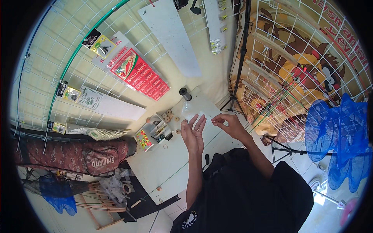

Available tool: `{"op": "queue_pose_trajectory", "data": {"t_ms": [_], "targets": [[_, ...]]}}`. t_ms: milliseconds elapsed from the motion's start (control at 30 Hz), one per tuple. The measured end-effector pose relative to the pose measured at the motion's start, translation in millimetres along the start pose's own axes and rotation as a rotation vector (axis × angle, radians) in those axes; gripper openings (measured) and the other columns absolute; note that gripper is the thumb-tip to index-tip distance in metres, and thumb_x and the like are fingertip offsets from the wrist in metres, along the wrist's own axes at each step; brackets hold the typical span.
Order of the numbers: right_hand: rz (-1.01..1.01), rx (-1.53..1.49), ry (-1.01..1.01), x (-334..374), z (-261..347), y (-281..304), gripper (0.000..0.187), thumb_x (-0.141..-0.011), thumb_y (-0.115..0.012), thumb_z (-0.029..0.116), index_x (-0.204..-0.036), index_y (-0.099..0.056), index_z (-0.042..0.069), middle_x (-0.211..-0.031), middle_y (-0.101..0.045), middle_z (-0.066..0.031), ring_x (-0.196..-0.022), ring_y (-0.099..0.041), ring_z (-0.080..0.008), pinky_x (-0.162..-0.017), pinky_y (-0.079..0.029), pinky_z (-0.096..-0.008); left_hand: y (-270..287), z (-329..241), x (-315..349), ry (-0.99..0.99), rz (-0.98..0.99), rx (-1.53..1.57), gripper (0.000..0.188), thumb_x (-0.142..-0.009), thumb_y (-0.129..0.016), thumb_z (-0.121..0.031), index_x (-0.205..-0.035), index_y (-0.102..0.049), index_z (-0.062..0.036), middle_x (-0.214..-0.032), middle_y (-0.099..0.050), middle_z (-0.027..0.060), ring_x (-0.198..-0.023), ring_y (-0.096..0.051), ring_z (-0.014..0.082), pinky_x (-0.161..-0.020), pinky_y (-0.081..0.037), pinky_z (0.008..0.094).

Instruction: The recorder is assembling a fishing rod by attaching a small cork component or float to the line.

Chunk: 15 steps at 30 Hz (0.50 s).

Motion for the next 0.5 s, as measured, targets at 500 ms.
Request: {"op": "queue_pose_trajectory", "data": {"t_ms": [500], "targets": [[-0.025,0.103,-0.051,0.6,-13.8,13.5,0.017,-0.086,-0.067,0.005,-0.100,-0.060,0.000,-0.086,-0.070,-0.0097,-0.080,-0.068,-0.0203,-0.074,-0.051,-0.0318,-39.1,9.4,-8.0,-0.189,0.293,-0.551,0.014,-0.105,-0.039,-0.019,-0.103,-0.039,-0.0054,-0.113,-0.064,0.0276,-0.112,-0.062,0.0340,-0.101,-0.043,0.0397]]}}
Point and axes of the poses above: each hand's wrist, its own x-axis away from the middle knuckle, its own y-axis out of the back of the hand, z = x × y, the point moved 9 cm from there along -x, towards the middle knuckle
